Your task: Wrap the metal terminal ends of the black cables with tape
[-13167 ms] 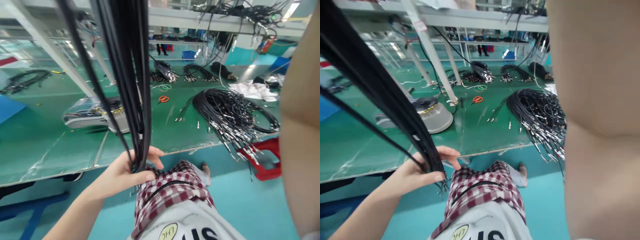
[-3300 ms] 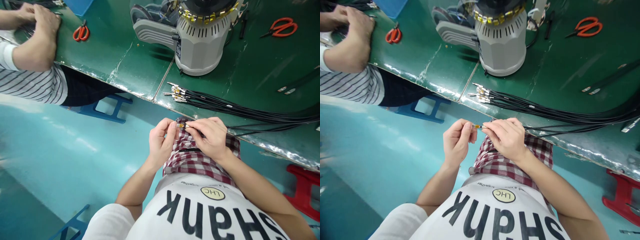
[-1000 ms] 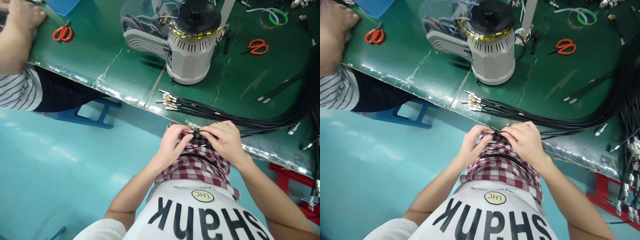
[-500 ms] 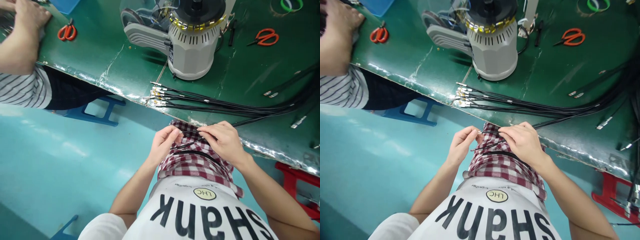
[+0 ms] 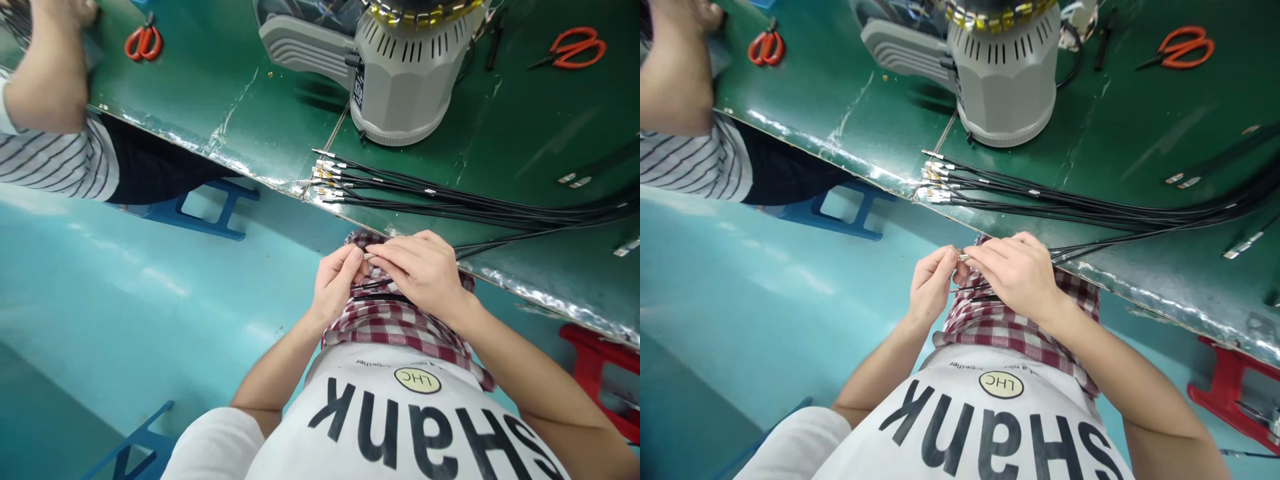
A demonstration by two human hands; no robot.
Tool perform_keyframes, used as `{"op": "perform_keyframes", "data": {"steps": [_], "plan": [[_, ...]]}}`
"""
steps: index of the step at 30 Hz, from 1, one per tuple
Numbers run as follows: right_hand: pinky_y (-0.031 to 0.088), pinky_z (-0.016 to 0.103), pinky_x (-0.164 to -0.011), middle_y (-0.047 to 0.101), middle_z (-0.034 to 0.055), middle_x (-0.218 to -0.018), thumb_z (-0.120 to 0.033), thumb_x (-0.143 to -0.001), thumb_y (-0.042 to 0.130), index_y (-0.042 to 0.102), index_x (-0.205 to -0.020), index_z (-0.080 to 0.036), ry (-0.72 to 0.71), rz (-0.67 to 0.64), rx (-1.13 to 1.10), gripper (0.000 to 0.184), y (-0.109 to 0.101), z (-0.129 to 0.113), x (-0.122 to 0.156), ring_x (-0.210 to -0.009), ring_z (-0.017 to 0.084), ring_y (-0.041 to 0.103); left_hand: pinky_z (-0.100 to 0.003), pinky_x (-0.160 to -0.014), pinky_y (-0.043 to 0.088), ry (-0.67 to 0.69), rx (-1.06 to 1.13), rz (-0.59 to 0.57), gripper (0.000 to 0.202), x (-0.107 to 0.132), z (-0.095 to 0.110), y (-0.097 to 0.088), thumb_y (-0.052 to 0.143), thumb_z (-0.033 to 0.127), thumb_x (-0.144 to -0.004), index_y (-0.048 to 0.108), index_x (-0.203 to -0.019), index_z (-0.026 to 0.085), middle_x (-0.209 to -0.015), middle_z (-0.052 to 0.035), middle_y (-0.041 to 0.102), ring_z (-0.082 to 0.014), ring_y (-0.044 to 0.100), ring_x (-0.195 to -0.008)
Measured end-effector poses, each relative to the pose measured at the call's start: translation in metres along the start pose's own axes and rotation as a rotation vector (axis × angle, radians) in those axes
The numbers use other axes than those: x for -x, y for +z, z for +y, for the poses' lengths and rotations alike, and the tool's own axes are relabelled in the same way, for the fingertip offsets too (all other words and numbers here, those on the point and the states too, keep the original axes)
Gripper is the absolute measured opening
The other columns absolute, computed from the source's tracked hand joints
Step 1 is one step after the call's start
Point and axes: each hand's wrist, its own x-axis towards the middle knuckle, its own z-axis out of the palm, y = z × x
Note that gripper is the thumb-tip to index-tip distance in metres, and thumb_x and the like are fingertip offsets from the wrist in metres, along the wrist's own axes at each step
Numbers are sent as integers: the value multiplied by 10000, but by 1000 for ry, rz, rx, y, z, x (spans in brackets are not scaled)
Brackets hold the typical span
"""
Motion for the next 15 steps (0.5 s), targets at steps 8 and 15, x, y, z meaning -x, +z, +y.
{"op": "perform_keyframes", "data": {"steps": [8, 15], "plan": [[424, 320, -795, 790, -14, -990, -283, -971, 638, 723, -1078, -237, -8, -14, 40, 144, -4, 7, 1, -859, 145, 725, -272, -500, 317, -90, 68, 45, 466, -2, -1, 0, 586, 496, -956, 599, -636, 158, -559, 5, 466, -98, 388, -504], [426, 334, -815, 789, 0, -999, -296, -989, 597, 727, -1068, -245, 23, -57, 2, 160, -4, 5, -1, -886, 160, 723, -275, -503, 316, -114, 25, 36, 492, -3, 1, -1, 583, 548, -942, 587, -632, 166, -576, -2, 479, -102, 388, -513]]}}
